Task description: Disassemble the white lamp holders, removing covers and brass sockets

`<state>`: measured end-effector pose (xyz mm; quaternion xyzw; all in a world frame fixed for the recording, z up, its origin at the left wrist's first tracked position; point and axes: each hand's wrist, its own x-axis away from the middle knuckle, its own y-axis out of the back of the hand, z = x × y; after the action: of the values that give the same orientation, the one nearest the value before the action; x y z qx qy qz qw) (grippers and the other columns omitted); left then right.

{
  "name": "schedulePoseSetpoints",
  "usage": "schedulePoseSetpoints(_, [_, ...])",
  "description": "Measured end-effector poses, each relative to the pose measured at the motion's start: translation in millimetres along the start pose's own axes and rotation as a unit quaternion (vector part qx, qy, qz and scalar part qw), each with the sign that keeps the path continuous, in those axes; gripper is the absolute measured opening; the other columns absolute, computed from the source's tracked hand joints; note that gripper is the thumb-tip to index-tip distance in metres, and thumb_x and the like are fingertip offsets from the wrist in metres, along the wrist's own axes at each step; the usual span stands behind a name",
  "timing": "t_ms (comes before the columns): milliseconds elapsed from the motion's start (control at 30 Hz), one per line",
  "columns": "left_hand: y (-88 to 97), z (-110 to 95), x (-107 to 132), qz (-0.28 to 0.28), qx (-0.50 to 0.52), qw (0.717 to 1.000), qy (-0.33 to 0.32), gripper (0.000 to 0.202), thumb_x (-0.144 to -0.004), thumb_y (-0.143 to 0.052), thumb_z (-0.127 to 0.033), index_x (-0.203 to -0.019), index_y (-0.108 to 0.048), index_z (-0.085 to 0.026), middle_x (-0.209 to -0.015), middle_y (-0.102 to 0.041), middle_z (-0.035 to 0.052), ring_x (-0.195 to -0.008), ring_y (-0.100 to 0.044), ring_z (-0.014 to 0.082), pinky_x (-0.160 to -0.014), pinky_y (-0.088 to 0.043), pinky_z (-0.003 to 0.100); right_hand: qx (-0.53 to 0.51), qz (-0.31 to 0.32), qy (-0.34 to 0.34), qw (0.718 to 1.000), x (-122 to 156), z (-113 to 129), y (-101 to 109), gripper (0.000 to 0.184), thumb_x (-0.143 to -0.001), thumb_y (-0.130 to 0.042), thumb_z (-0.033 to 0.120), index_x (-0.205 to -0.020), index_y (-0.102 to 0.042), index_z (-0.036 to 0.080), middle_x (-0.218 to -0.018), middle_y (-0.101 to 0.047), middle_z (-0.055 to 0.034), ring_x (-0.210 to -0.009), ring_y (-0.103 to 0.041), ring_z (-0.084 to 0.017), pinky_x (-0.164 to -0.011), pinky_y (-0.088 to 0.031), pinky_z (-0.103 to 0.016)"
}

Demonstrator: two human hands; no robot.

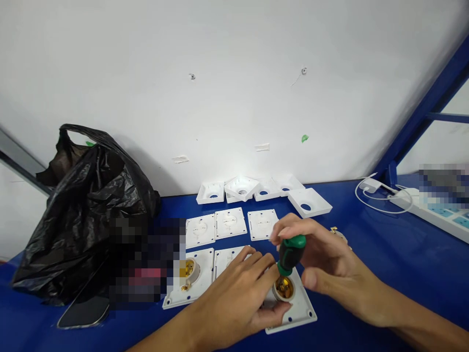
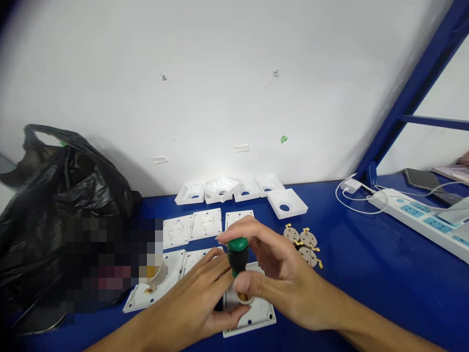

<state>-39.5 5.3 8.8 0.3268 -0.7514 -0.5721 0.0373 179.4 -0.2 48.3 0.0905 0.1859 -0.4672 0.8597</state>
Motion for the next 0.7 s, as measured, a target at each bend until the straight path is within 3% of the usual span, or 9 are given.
schedulePoseSetpoints(133, [-0.1,-0.8,0.4,0.006,-0.005,1.0,0.003,0.029,-0.098,-0.069,-0.035,-0.12,-0.057,-0.02,-0.112,-0.07,0.0051,-0.104,-0.068,0.0269,-0.099,-0.049,0.045,-0.002,0.013,-0.021,1.0,0.1,2.0,0.1,0.033,-0.104,-0.062,0.031,-0.135,-0.065,0.043,-0.12,-0.063,-0.0009,-0.112,-0.06,-0.013,-0.096,-0.052,-0.026])
schedulePoseSetpoints(267, [0.1,-1.3,-0.6,-0.001,0.003,1.0,0.005,0.029,-0.098,-0.069,-0.034,-0.121,-0.057,-0.021,-0.116,-0.07,0.0055,-0.108,-0.068,0.027,-0.102,-0.049,0.044,0.002,0.002,0.01,1.0,0.4,4.2,0.2,0.029,-0.101,-0.068,0.033,-0.129,-0.07,0.041,-0.113,-0.062,-0.0005,-0.106,-0.061,-0.013,-0.099,-0.051,-0.027])
schedulePoseSetpoints(367, [0.6,-1.7,-0.9,-0.001,0.002,1.0,0.002,0.029,-0.097,-0.071,-0.033,-0.119,-0.057,-0.021,-0.114,-0.07,0.0051,-0.107,-0.068,0.0265,-0.101,-0.049,0.043,0.01,0.019,-0.006,1.0,0.6,3.6,1.3,0.031,-0.106,-0.059,0.031,-0.135,-0.067,0.041,-0.12,-0.064,-0.0026,-0.113,-0.061,-0.015,-0.099,-0.052,-0.03])
schedulePoseSetpoints(500, [1.6,-2.8,-0.8,-0.002,-0.012,1.0,0.01,0.023,-0.096,-0.071,-0.032,-0.111,-0.058,-0.021,-0.102,-0.07,0.0028,-0.097,-0.068,0.0244,-0.098,-0.049,0.042,0.034,-0.022,0.016,0.999,-1.2,2.2,4.0,0.028,-0.101,-0.068,0.032,-0.128,-0.07,0.039,-0.116,-0.064,-0.0019,-0.109,-0.061,-0.015,-0.095,-0.053,-0.03])
schedulePoseSetpoints(600, [2.4,-3.3,-1.1,0.011,-0.008,1.0,0.011,0.021,-0.099,-0.068,-0.034,-0.112,-0.058,-0.021,-0.106,-0.071,0.0034,-0.101,-0.068,0.0246,-0.102,-0.048,0.043,0.036,-0.007,-0.003,0.999,-3.1,3.3,6.0,0.029,-0.104,-0.063,0.029,-0.131,-0.069,0.039,-0.121,-0.065,-0.0033,-0.112,-0.062,-0.016,-0.095,-0.053,-0.032])
schedulePoseSetpoints(700, [2.4,-3.0,-1.2,0.005,-0.009,1.0,0.014,0.022,-0.099,-0.067,-0.034,-0.114,-0.058,-0.021,-0.109,-0.071,0.0034,-0.102,-0.068,0.025,-0.102,-0.048,0.044,0.036,-0.025,0.016,0.999,-3.8,5.1,6.8,0.026,-0.1,-0.07,0.029,-0.124,-0.072,0.037,-0.116,-0.065,-0.0028,-0.108,-0.062,-0.016,-0.094,-0.053,-0.032])
